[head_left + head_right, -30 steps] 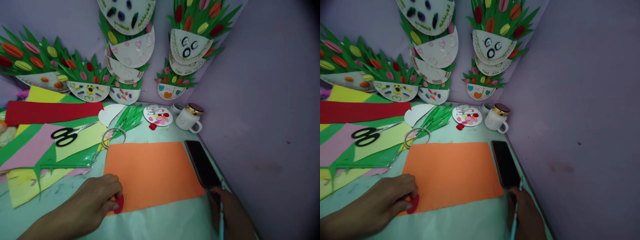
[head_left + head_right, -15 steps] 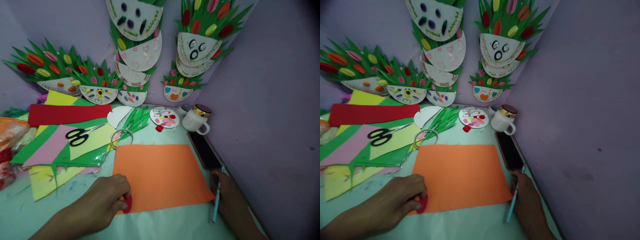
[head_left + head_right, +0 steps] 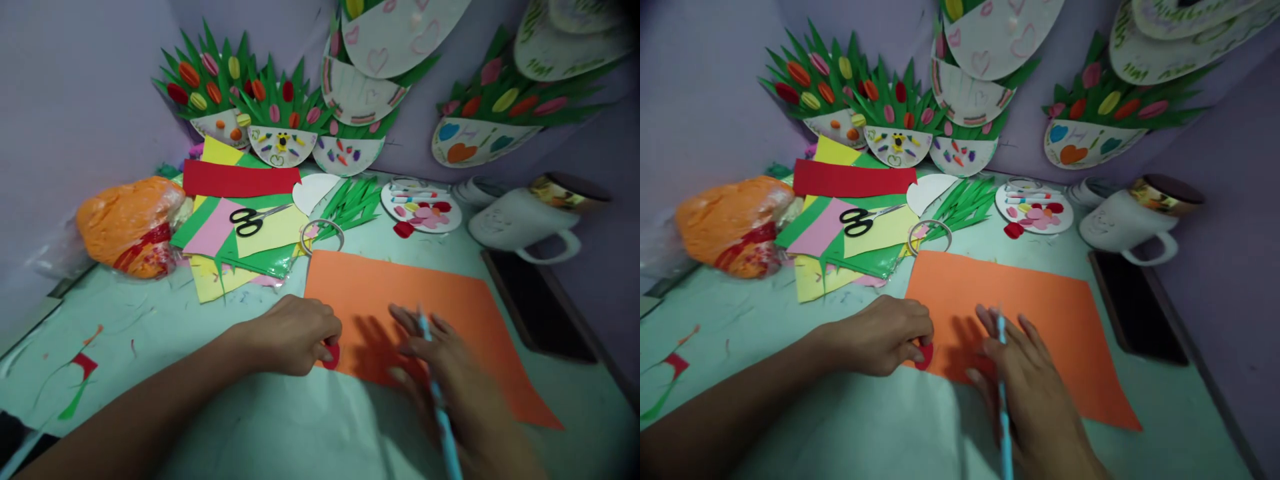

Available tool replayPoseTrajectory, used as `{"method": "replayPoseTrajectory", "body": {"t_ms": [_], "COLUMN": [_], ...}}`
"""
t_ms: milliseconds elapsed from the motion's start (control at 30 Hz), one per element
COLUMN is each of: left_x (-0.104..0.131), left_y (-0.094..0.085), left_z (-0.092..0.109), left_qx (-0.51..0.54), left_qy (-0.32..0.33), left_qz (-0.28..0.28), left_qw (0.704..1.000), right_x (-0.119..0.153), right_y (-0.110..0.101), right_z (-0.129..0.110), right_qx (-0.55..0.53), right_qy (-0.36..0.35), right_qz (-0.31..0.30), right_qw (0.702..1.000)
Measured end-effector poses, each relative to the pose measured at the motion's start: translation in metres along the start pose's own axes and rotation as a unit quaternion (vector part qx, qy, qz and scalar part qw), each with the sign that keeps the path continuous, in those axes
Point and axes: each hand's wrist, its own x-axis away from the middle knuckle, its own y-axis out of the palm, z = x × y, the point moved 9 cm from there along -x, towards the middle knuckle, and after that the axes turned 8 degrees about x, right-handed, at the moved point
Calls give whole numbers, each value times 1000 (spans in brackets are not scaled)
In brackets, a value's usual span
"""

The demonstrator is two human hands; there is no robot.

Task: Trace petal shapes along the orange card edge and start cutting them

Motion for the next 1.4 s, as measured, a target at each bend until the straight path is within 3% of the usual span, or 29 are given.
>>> {"method": "replayPoseTrajectory", "body": {"t_ms": [100, 200, 433, 867, 1167, 1400], "left_x": [-3, -10, -20, 18, 31, 28], "left_y": [0, 4, 14, 10, 3, -4], "left_z": [3, 11, 24, 32, 25, 21], "left_qx": [-8, -10, -33, -224, -180, -126], "left_qy": [10, 19, 22, 130, 154, 193], "left_qz": [7, 10, 3, 82, 141, 198], "left_qw": [1000, 1000, 999, 962, 961, 953], "right_x": [-9, 2, 16, 14, 13, 14], "right_y": [30, 35, 21, 30, 33, 28], "right_z": [-12, 1, 17, 12, 16, 20], "right_qx": [18, 29, 26, 15, -8, -23], "right_qy": [-54, -46, -23, -4, 18, 16], "right_qz": [-88, -114, -96, -144, -156, -126], "right_qw": [995, 992, 995, 989, 988, 992]}}
